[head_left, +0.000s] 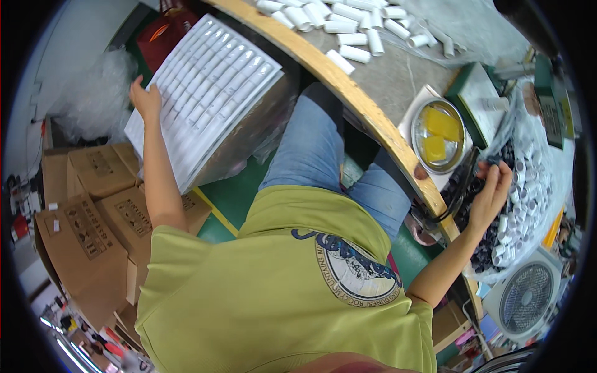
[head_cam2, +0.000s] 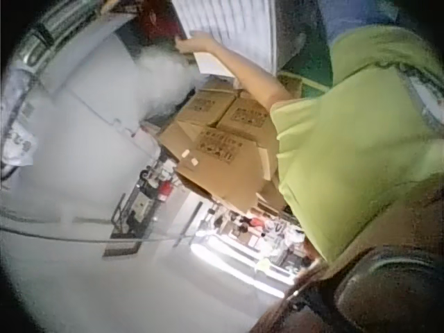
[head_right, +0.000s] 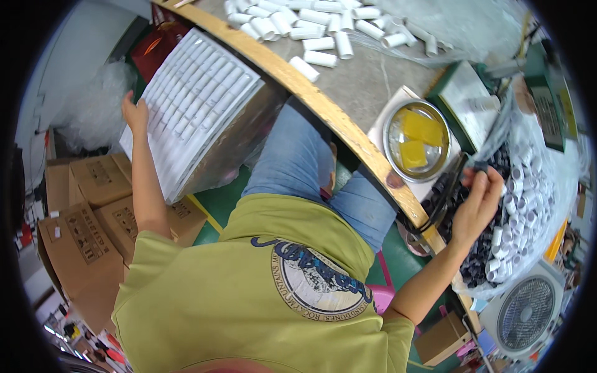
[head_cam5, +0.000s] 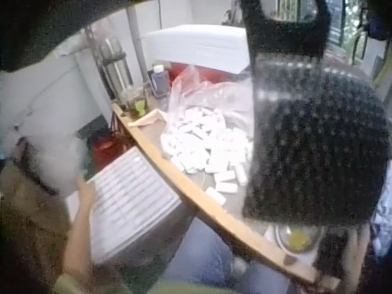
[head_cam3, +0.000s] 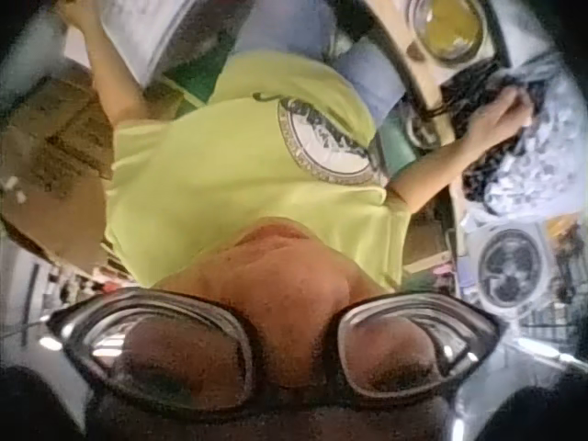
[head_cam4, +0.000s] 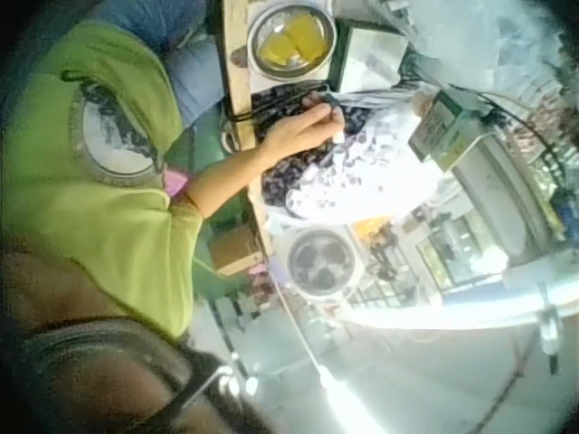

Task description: The recorder is assembling small valve components by dipping parts in a lubricant or sealant and fitting white plastic sleeves over black components.

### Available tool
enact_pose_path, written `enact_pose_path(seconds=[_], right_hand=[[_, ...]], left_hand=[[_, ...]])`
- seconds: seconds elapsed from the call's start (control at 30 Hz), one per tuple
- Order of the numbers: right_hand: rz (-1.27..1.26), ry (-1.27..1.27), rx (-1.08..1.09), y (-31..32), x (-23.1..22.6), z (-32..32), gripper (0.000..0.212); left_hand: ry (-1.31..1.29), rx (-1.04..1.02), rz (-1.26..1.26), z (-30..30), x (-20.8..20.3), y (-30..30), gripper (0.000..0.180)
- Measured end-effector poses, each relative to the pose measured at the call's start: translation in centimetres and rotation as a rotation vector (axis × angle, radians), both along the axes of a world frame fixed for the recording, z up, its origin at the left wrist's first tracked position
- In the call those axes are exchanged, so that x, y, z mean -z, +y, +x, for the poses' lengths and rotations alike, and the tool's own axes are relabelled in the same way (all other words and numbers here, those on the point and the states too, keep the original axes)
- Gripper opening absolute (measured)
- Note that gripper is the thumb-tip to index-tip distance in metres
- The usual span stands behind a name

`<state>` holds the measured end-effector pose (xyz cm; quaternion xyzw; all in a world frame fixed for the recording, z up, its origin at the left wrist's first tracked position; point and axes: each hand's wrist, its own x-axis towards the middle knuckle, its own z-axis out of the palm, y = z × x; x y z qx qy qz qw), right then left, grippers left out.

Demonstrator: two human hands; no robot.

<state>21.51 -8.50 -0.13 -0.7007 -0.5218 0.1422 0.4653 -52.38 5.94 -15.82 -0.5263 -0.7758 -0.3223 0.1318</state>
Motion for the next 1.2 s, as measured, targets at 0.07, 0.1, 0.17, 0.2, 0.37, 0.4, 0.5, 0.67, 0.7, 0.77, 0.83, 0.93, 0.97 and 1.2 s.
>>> enact_pose_path(seconds=[0.07,0.1,0.17,0.2,0.37,0.4,0.5,0.67,0.7,0.77,0.83,0.93,0.97,1.2], right_hand=[[-0.065,0.063,-0.076,-0.4,-0.5,-1.0,0.013],[-0.024,-0.041,-0.093,-0.3,-0.7,-1.9,0.012],[0.036,-0.268,-0.144,0.3,-1.7,-3.7,0.011],[0.05,-0.398,-0.165,0.4,-2.4,-4.4,0.011],[-0.015,-0.479,-0.161,0.6,-1.9,-6.1,0.012],[-0.02,-0.555,-0.168,0.7,-1.8,-6.6,0.012],[-0.029,-0.609,-0.191,0.5,-1.1,-6.8,0.012],[0.007,-0.668,-0.2,0.8,-0.7,-7.9,0.012],[-0.002,-0.678,-0.201,0.8,-0.5,-7.9,0.012],[-0.014,-0.686,-0.192,0.6,-0.7,-7.8,0.012],[0.083,-0.564,-0.12,0.5,-1.4,-7.6,0.011],[0.262,0.078,-0.123,0.4,-1.5,-8.0,0.011],[0.251,0.295,-0.177,0.3,-1.5,-8.2,0.011],[0.132,0.642,-0.231,-1.3,-2.0,-4.8,0.025]], left_hand=[[-0.011,0.344,0.164,11.6,-6.6,2.0,0.038],[-0.113,0.503,0.148,17.0,-9.6,2.2,0.032],[-0.342,0.909,0.012,25.6,-13.3,2.2,0.021],[-0.279,1.118,-0.066,29.4,-14.8,2.1,0.017],[0.201,1.405,-0.28,36.9,-15.7,3.6,0.018],[0.306,1.335,-0.422,37.0,-16.5,3.9,0.021],[0.37,1.325,-0.619,37.7,-17.9,5.3,0.024],[0.183,1.277,-0.719,39.0,-19.3,5.4,0.026],[0.149,1.263,-0.703,40.0,-20.2,4.5,0.026],[-0.226,1.39,-0.688,41.4,-19.6,2.6,0.026],[-0.617,1.489,-0.658,42.9,-18.5,0.2,0.025],[-1.174,1.526,-0.609,46.4,-17.1,-3.6,0.031],[-1.319,1.502,-0.52,47.6,-17.0,-4.5,0.033],[-0.8,1.654,-0.236,49.9,-16.5,-5.5,0.031]])
